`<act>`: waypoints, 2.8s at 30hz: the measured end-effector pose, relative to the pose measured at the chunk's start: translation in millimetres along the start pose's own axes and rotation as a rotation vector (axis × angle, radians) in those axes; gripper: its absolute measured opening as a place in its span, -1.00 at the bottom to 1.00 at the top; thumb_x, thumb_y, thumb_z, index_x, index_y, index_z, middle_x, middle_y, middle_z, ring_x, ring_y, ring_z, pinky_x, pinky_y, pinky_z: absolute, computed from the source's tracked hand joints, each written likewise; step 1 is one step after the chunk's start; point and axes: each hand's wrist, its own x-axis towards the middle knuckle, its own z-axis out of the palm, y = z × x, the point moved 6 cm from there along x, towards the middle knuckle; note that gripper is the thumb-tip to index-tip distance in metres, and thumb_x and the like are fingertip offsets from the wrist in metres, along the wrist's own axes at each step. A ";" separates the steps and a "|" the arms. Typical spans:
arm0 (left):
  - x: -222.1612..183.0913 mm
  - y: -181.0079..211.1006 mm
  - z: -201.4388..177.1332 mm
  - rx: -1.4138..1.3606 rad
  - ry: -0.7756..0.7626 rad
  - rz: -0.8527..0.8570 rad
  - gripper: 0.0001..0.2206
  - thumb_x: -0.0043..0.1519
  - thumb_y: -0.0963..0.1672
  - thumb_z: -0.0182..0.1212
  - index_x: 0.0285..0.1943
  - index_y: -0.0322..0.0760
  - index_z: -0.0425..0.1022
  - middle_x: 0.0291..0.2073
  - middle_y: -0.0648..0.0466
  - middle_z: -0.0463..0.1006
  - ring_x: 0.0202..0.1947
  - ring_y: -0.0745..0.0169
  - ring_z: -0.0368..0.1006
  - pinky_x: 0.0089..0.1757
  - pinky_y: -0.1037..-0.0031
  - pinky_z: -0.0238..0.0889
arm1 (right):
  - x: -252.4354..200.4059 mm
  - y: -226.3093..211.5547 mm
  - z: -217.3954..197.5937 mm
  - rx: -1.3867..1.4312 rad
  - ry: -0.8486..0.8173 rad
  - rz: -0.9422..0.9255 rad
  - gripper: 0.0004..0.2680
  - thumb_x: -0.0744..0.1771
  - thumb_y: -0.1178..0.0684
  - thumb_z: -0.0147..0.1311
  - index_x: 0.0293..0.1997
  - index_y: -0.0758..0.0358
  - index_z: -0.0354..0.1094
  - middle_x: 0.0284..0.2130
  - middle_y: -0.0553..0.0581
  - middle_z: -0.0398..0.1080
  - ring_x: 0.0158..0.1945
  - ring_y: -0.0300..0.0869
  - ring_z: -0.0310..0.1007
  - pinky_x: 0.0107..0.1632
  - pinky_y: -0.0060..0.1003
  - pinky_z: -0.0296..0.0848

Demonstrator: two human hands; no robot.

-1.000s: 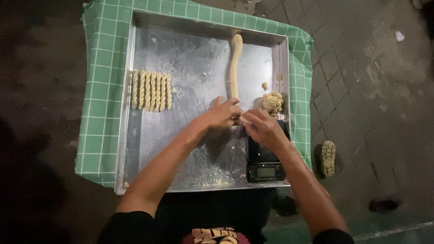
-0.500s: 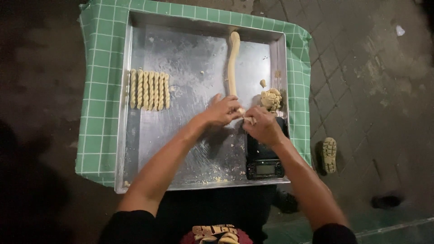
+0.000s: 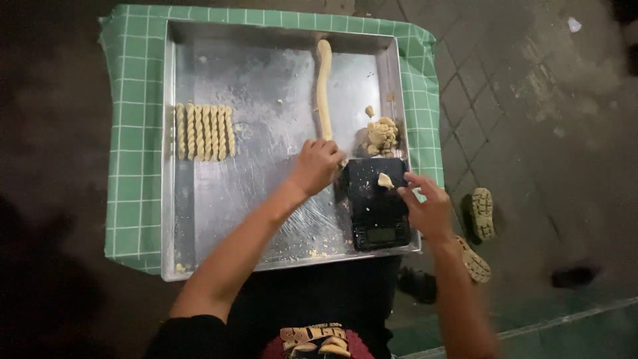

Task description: A person is seen shaping dough into small, twisted sticks. They take a small piece of dough, roll it into a thin cylinder between their palms and on a metal tray, then fold and twist it into a specific shape before placing it with others.

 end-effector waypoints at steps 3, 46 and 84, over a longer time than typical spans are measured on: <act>-8.4 7.8 -3.8 0.189 -0.061 0.035 -0.83 0.17 -0.22 0.32 -0.08 -0.18 0.60 -0.07 0.01 0.57 0.05 0.06 0.45 0.01 0.23 0.23 | -10.8 0.7 1.1 0.011 0.021 0.053 -0.78 0.30 0.15 0.30 0.03 0.27 0.48 -0.29 0.17 0.49 -0.25 -0.09 0.54 -0.21 -0.28 0.52; -174.9 3.9 -15.0 -1.368 0.375 -0.862 -0.83 0.25 -0.19 0.35 -0.09 -0.49 0.58 -0.31 0.02 0.64 -0.30 0.32 0.55 -0.19 0.51 0.46 | -45.9 -122.4 142.0 0.581 -0.173 0.001 -0.93 0.33 0.21 0.23 -0.15 0.35 0.50 -0.34 0.07 0.51 -0.30 -0.29 0.51 -0.25 -0.41 0.49; -174.9 12.7 -15.2 -1.420 0.485 -0.796 -0.83 0.33 -0.19 0.27 0.00 -0.48 0.57 -0.26 0.05 0.62 -0.27 0.36 0.49 -0.17 0.51 0.42 | -50.7 -127.2 133.6 0.538 -0.050 -0.185 -0.85 0.28 0.30 0.23 -0.09 0.39 0.45 -0.22 0.19 0.48 -0.20 -0.15 0.49 -0.16 -0.33 0.50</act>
